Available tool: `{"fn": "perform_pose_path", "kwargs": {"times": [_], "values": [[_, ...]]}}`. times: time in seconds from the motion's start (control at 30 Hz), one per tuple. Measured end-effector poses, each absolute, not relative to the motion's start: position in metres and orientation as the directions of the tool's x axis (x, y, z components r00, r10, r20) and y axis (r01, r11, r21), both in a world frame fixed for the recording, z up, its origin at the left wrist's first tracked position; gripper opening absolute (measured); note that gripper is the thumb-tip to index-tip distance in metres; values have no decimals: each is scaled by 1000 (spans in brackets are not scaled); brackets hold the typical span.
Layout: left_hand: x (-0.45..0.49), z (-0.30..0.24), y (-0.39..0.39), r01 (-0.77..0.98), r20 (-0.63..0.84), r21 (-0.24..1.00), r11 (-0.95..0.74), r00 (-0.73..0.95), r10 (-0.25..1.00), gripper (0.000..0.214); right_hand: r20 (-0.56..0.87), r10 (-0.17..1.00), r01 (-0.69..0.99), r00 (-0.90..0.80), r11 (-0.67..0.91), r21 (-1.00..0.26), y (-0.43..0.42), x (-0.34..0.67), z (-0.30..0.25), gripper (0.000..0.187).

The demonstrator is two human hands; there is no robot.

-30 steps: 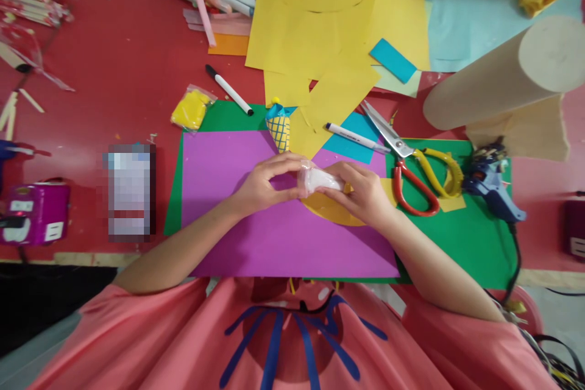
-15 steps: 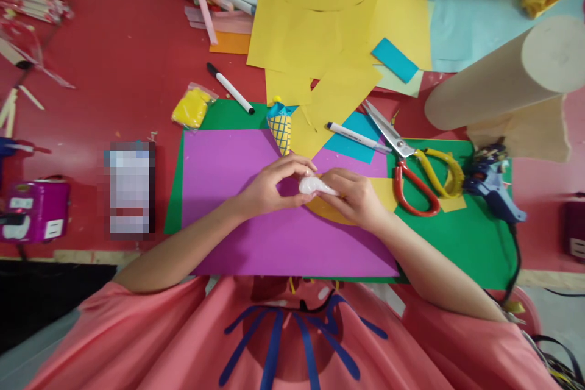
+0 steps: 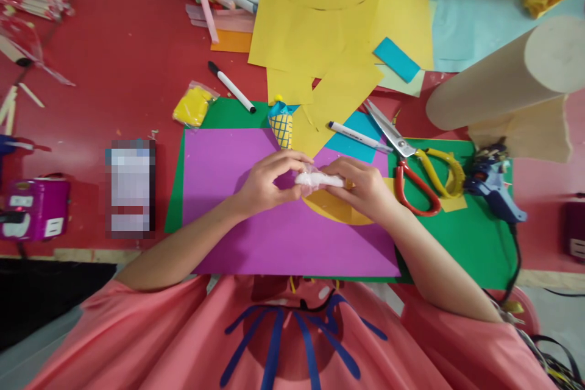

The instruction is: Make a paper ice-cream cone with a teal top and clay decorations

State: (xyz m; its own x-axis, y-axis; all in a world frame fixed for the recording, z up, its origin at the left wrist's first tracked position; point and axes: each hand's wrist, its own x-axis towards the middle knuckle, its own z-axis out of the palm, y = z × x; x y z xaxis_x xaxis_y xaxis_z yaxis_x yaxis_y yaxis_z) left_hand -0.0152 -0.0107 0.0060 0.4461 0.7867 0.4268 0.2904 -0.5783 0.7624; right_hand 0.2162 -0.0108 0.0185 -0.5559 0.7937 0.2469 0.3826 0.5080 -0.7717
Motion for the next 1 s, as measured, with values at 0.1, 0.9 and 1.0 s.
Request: {"fn": "perform_pose_path", "kwargs": {"times": [0.1, 0.9, 1.0], "values": [[-17, 7, -10, 292, 418, 781, -552, 413, 809, 15, 242, 795, 395, -556, 509, -765, -9, 219, 21, 17], [-15, 3, -7, 369, 370, 729, -576, 495, 786, 21, 267, 759, 393, -593, 563, -727, -7, 220, 18, 16], [-16, 6, -6, 362, 351, 764, -533, 460, 816, 19, 224, 772, 406, -595, 530, -745, -3, 226, 21, 16]]}}
